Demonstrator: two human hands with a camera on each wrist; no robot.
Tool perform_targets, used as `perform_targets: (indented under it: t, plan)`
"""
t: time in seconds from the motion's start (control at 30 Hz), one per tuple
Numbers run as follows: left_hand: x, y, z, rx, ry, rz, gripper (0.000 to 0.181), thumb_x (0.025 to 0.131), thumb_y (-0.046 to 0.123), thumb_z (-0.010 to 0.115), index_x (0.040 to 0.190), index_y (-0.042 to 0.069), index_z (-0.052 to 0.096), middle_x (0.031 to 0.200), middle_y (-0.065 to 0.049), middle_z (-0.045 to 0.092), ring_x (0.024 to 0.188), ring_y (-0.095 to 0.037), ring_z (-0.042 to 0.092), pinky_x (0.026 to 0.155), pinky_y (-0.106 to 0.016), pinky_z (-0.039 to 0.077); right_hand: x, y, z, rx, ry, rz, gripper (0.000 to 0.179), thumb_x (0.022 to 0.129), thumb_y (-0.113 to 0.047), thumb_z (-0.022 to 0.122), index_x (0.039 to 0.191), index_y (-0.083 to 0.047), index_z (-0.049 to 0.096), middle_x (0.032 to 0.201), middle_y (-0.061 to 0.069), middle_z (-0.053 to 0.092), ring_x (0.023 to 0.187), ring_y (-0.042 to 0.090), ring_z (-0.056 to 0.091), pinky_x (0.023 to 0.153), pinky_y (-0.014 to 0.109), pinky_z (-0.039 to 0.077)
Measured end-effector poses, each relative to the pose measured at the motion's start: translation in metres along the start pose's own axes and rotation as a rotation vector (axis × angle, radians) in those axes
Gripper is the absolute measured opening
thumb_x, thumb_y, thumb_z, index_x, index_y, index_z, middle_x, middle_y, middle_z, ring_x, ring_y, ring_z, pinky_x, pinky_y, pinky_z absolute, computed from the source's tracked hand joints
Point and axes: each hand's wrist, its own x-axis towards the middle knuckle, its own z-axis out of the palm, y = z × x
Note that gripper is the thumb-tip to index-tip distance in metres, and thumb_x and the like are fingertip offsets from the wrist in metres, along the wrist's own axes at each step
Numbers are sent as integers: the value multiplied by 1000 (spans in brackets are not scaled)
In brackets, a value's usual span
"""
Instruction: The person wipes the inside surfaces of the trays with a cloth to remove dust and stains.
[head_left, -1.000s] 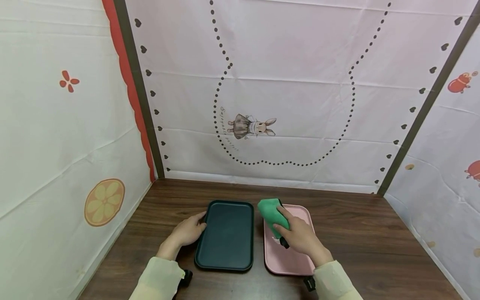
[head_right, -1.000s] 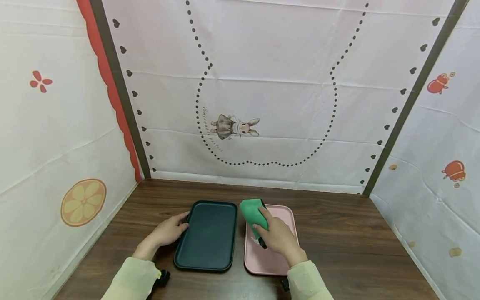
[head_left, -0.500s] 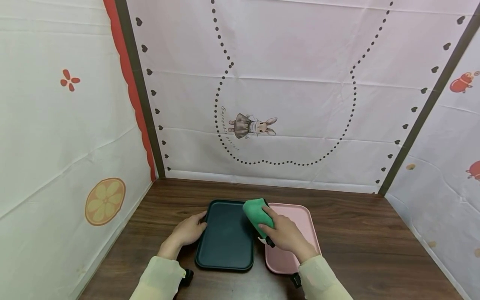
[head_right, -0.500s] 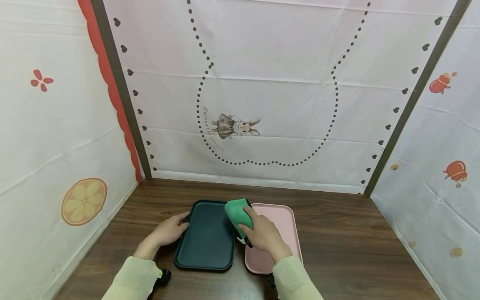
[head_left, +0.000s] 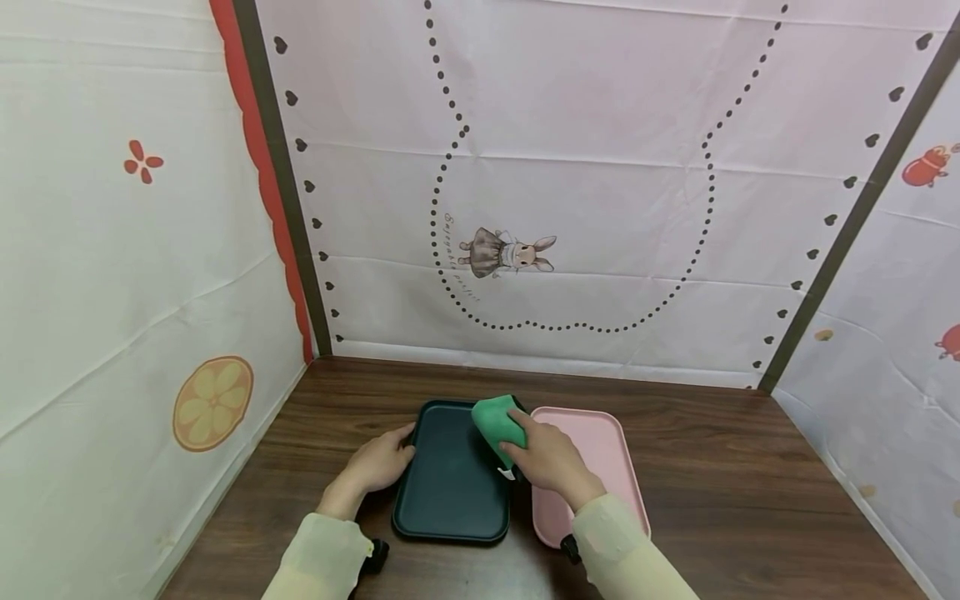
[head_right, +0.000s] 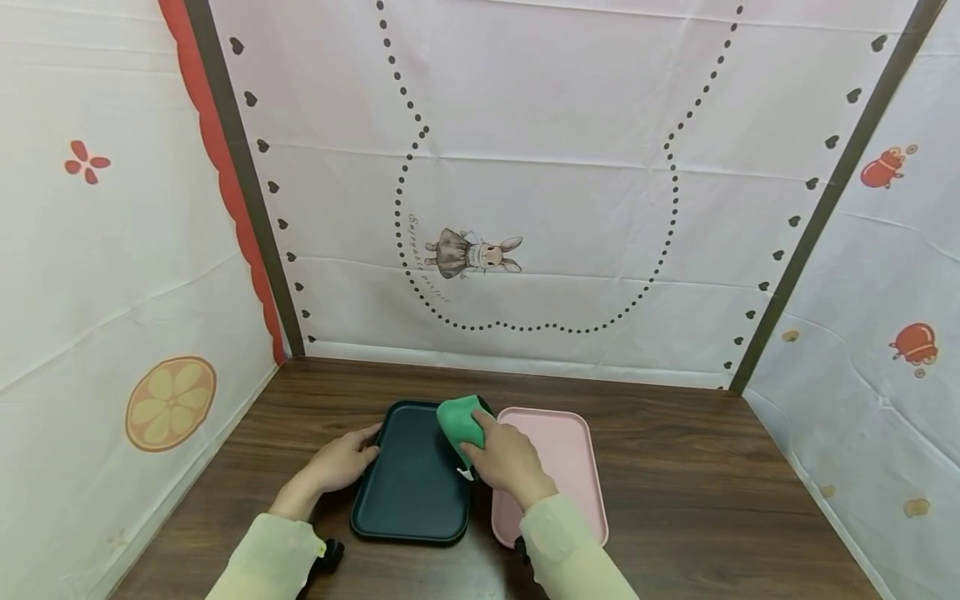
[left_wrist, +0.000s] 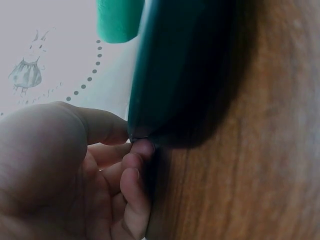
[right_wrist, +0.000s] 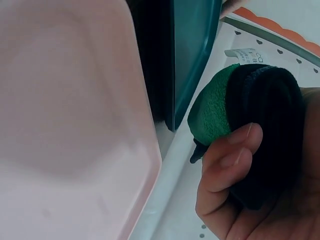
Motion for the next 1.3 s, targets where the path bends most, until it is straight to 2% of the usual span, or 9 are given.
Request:
perform_targets:
  t: [0.07, 0.17, 0.3, 0.53, 0.63, 0.77, 0.87, 1.13, 1.3]
  plan:
    - [-1, 0, -1, 2, 0, -4, 54, 108, 24, 51, 160, 12, 41, 79, -9, 64, 57, -19, 43, 59, -33, 38, 4, -2, 2, -11, 1, 4, 63, 100, -36, 68, 155, -11, 49, 111, 16, 74, 81, 21, 66, 74, 45, 55]
    - [-2, 0, -1, 8, -1, -11, 54, 108, 24, 51, 160, 13, 41, 77, -9, 62, 56, -19, 41, 60, -33, 37, 9, -4, 6, -21, -1, 26, 62, 100, -37, 67, 155, -12, 50, 114, 16, 74, 88, 25, 68, 78, 47, 56]
    - [-1, -1, -1, 26, 4, -9, 54, 108, 24, 51, 160, 13, 42, 89, -9, 68, 61, -19, 47, 65, -34, 40, 14, -5, 11, -50, -2, 45, 62, 100, -39, 68, 154, -13, 51, 121, 17, 74, 100, 32, 70, 86, 52, 57]
    - [1, -2, 2, 9, 4, -13, 54, 108, 26, 51, 160, 15, 41, 66, -5, 53, 53, -17, 37, 55, -33, 34, 23, -7, 16, -85, -13, 68, 61, 99, -38, 69, 153, -14, 53, 120, 17, 74, 96, 30, 69, 85, 52, 57]
    - [1, -3, 2, 13, 6, -11, 54, 108, 26, 52, 160, 15, 42, 68, -4, 55, 54, -18, 40, 57, -33, 35, 25, -9, 17, -83, -22, 73, 61, 99, -37, 69, 153, -13, 53, 122, 18, 73, 98, 33, 70, 86, 53, 57]
    - [1, -3, 1, 23, 8, -10, 54, 108, 25, 52, 160, 14, 42, 79, -8, 62, 60, -19, 45, 61, -33, 38, 26, -11, 20, -87, -43, 81, 61, 99, -36, 69, 153, -13, 52, 126, 19, 72, 110, 40, 69, 93, 56, 56]
    - [1, -3, 1, 22, 8, -14, 54, 108, 25, 52, 160, 15, 42, 80, -9, 63, 59, -19, 44, 60, -33, 38, 27, -12, 22, -80, -52, 88, 60, 100, -35, 68, 153, -13, 52, 132, 20, 70, 120, 43, 66, 98, 58, 54]
    - [0, -2, 3, -3, 6, -11, 54, 108, 25, 52, 160, 14, 41, 62, -3, 50, 50, -16, 34, 53, -32, 33, 30, -16, 29, -72, -72, 94, 61, 100, -36, 67, 154, -11, 51, 135, 23, 67, 115, 40, 68, 97, 56, 56]
    - [0, -2, 3, -12, 10, -6, 54, 108, 24, 52, 160, 14, 42, 58, 0, 47, 48, -15, 32, 52, -31, 31, 32, -17, 31, -87, -76, 90, 61, 99, -35, 68, 152, -9, 52, 133, 24, 68, 114, 42, 69, 95, 56, 56]
